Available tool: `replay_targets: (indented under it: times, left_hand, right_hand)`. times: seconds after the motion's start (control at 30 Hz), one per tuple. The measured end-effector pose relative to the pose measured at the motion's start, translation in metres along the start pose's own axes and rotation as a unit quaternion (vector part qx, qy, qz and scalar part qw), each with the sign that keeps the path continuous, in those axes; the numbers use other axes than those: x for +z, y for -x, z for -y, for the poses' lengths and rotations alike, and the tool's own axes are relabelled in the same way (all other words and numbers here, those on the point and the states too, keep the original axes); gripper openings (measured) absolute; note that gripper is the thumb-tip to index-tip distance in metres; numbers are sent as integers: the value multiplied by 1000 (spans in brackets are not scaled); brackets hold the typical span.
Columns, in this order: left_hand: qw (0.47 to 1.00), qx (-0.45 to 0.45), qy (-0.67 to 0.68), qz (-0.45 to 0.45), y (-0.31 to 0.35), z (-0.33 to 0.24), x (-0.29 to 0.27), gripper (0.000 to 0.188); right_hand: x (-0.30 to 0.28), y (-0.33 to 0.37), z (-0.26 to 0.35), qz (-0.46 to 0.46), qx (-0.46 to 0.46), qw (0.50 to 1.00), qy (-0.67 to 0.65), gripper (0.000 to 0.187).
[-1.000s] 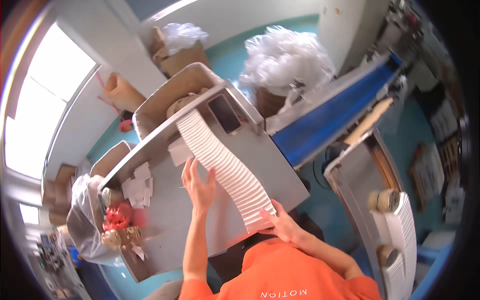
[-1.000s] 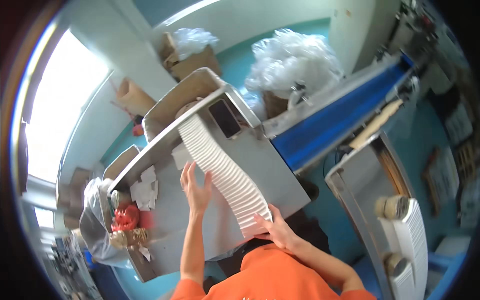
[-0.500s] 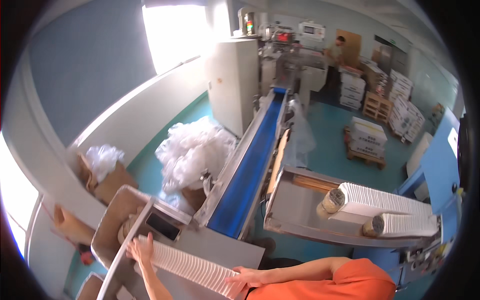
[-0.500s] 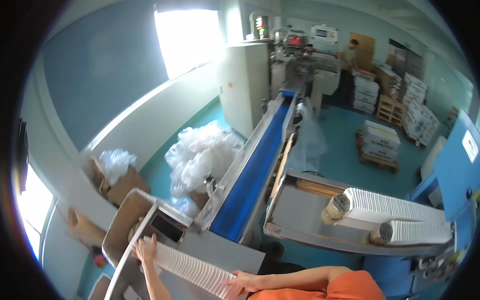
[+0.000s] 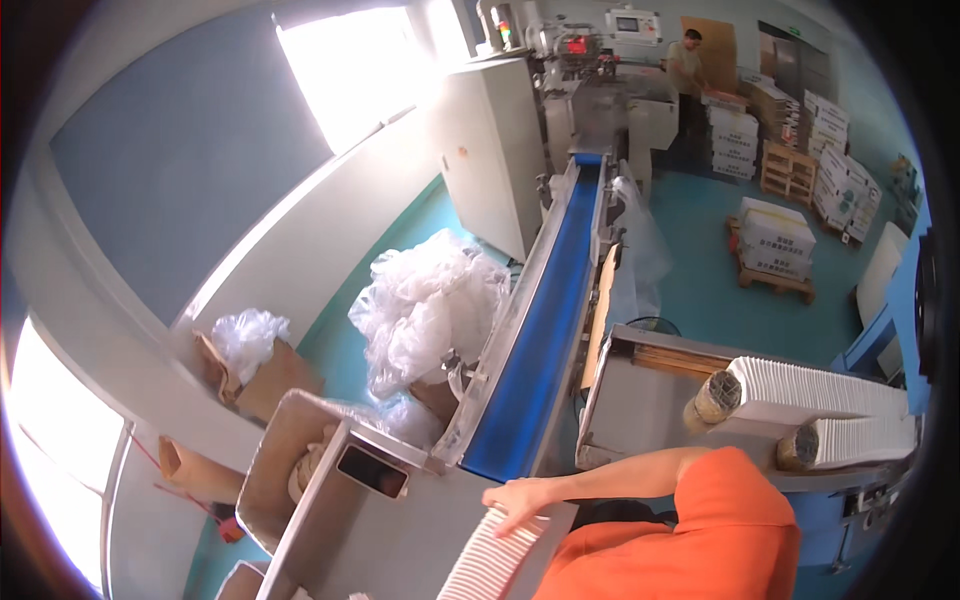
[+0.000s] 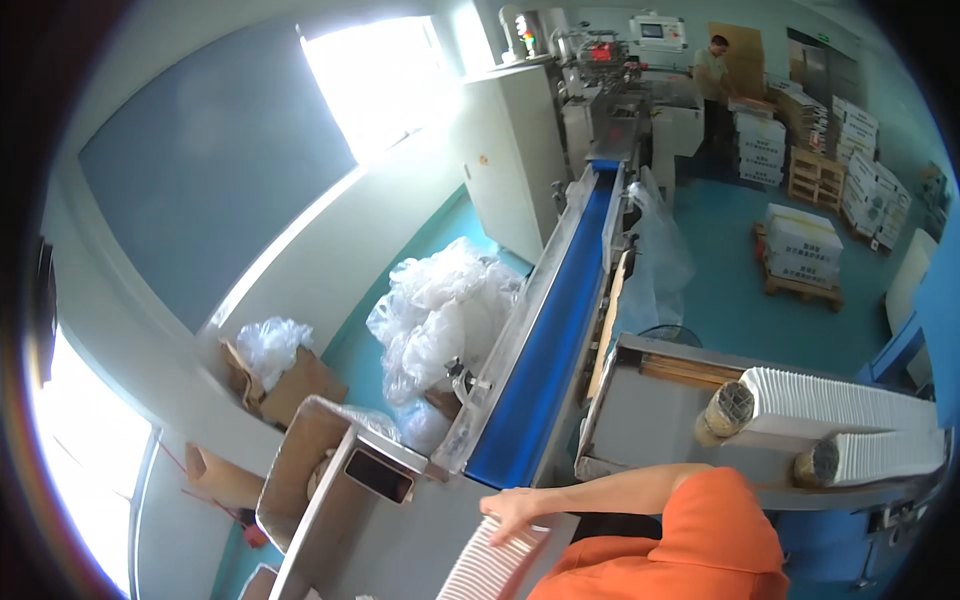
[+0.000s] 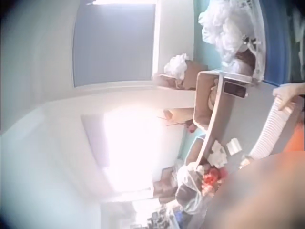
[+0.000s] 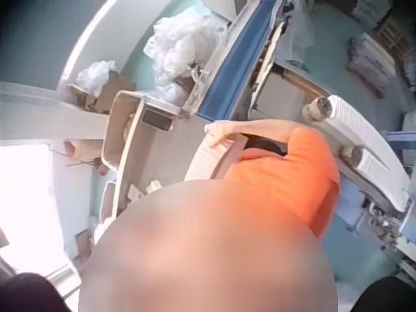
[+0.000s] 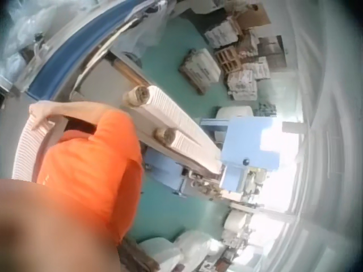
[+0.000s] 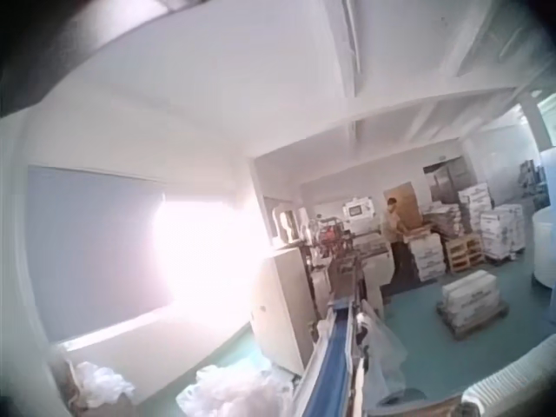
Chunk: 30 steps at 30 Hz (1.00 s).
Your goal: Organizing, stacking, and feeding small paper sheets into a processing machine.
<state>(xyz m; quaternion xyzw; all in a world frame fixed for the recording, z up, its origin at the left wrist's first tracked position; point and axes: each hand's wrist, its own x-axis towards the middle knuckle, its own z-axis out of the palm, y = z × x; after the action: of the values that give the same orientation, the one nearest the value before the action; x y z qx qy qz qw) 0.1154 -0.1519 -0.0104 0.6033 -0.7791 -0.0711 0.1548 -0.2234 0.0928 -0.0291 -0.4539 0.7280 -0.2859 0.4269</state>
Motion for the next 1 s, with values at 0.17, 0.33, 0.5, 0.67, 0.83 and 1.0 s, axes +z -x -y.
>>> replay_targets:
  times: [0.17,0.33,0.5,0.67,0.83,1.0]
  left_hand:
    - [916,-186,349,-72,104,207,-9,51]
    - [745,-293,600,7,108,198,-5,56]
    - [757,-303,579,14,106,134,-19,62]
    - [941,-299,153,-39,90,101,-38,69]
    - [966,-247,5,-71,85,53,-29,85]
    - [978,-199,18,-65,82,25,-24,85]
  right_hand:
    - [20,-15,21,-220,-46,969,-99,43]
    - [23,-26,-21,-107,150,815,-549,35]
    - [19,-20,-8,-19,186,817,-546,31]
    - [22,-11,-13,25,181,736,-652,27]
    - [23,-2,-18,-76,159,804,-568,26]
    - [5,-32,-7,-156,106,826,-532,42]
